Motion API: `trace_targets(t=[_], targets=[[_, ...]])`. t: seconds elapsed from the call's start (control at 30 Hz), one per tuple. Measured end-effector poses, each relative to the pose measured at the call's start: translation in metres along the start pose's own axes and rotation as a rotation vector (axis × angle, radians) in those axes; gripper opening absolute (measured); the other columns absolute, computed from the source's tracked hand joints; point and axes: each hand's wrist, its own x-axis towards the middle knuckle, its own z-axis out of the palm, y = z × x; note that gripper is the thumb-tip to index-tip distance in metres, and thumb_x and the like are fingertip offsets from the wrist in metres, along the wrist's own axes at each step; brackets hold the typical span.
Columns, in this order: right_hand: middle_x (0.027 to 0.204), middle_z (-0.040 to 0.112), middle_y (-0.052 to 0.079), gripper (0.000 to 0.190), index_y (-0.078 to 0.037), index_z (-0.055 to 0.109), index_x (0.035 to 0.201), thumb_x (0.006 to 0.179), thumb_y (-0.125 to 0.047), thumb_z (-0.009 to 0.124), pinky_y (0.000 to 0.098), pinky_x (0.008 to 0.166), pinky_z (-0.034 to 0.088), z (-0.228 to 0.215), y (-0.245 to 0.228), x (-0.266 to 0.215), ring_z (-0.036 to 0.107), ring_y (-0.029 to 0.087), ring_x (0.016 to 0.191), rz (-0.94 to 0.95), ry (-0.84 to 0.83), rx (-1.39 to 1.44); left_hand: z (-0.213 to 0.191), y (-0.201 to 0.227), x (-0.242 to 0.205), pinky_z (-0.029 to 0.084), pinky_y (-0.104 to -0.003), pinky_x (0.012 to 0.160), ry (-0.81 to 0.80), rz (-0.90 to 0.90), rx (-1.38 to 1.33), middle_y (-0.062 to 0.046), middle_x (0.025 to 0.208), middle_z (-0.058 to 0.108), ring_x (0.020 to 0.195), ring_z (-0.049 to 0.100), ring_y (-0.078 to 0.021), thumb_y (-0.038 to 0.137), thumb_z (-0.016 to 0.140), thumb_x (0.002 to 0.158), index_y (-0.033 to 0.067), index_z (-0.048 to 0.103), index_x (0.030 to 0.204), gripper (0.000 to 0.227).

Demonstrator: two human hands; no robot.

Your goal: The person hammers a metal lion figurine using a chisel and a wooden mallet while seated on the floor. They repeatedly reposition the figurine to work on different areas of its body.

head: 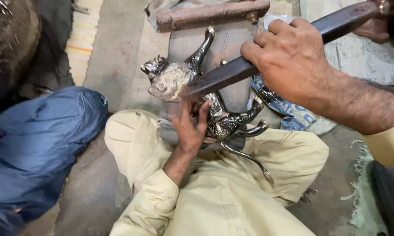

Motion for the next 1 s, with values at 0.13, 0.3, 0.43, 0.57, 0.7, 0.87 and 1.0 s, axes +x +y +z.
trace_targets(t=[0.13,0.3,0.43,0.57,0.7,0.87,1.0], targets=[[0.089,0.071,0.006,0.035,-0.007,0.071,0.101,0.068,-0.018,0.073,0.0402,0.077,0.052,-0.002,0.002,0.002,0.067,0.027,0.089,0.049,0.076,0.175,0.003,-0.008,0.000,0.046,-0.024,0.049,-0.019,0.036,-0.051,0.000,0.072,0.067,0.057,0.058,-0.0054,0.014,0.076,0.101,0.0054,0.060,0.109,0.020],[0.091,0.069,0.008,0.030,-0.009,0.069,0.107,0.078,-0.013,0.076,0.0426,0.079,0.051,0.002,0.004,0.004,0.066,0.028,0.090,0.095,0.087,0.190,0.002,-0.009,0.004,0.046,-0.026,0.050,-0.031,0.074,-0.064,-0.002,0.075,0.067,0.059,0.060,-0.0066,0.014,0.075,0.100,0.0024,0.061,0.115,0.024],[0.096,0.074,0.004,0.020,-0.014,0.070,0.096,0.078,-0.010,0.078,0.0399,0.072,0.049,0.008,0.005,0.004,0.069,0.024,0.087,-0.037,0.052,-0.002,-0.002,-0.008,-0.003,0.046,-0.028,0.050,-0.035,0.034,-0.010,-0.002,0.074,0.065,0.058,0.058,-0.0070,0.015,0.078,0.101,0.0036,0.059,0.110,0.024],[0.094,0.072,0.004,0.028,-0.012,0.070,0.101,0.074,-0.015,0.076,0.0387,0.079,0.051,0.011,0.010,0.004,0.068,0.025,0.092,0.046,0.039,0.082,0.002,-0.008,0.002,0.043,-0.028,0.042,-0.047,0.042,-0.005,-0.002,0.068,0.064,0.052,0.055,-0.0079,0.014,0.078,0.097,0.0021,0.063,0.119,0.029],[0.097,0.072,0.003,0.028,-0.016,0.071,0.104,0.077,-0.014,0.077,0.0416,0.082,0.050,0.013,0.006,0.006,0.069,0.025,0.097,0.045,-0.016,0.063,-0.003,-0.005,0.006,0.047,-0.027,0.048,-0.055,0.050,-0.064,-0.003,0.076,0.069,0.057,0.061,-0.0067,0.015,0.076,0.100,0.0048,0.062,0.114,0.022],[0.094,0.071,0.006,0.035,-0.011,0.071,0.106,0.072,-0.014,0.077,0.0413,0.078,0.051,0.018,0.009,0.002,0.069,0.028,0.093,0.081,0.017,0.120,-0.005,-0.001,0.005,0.044,-0.030,0.046,-0.110,-0.029,-0.028,-0.003,0.074,0.072,0.051,0.060,-0.0100,0.014,0.079,0.099,0.0056,0.063,0.108,0.020],[0.092,0.069,0.008,0.037,-0.010,0.069,0.110,0.075,-0.013,0.079,0.0429,0.077,0.050,0.023,0.015,0.000,0.067,0.029,0.089,0.168,0.024,0.218,-0.006,0.002,0.011,0.051,-0.030,0.050,-0.088,0.062,-0.057,-0.006,0.079,0.072,0.058,0.066,-0.0123,0.012,0.076,0.098,0.0032,0.062,0.121,0.028]])
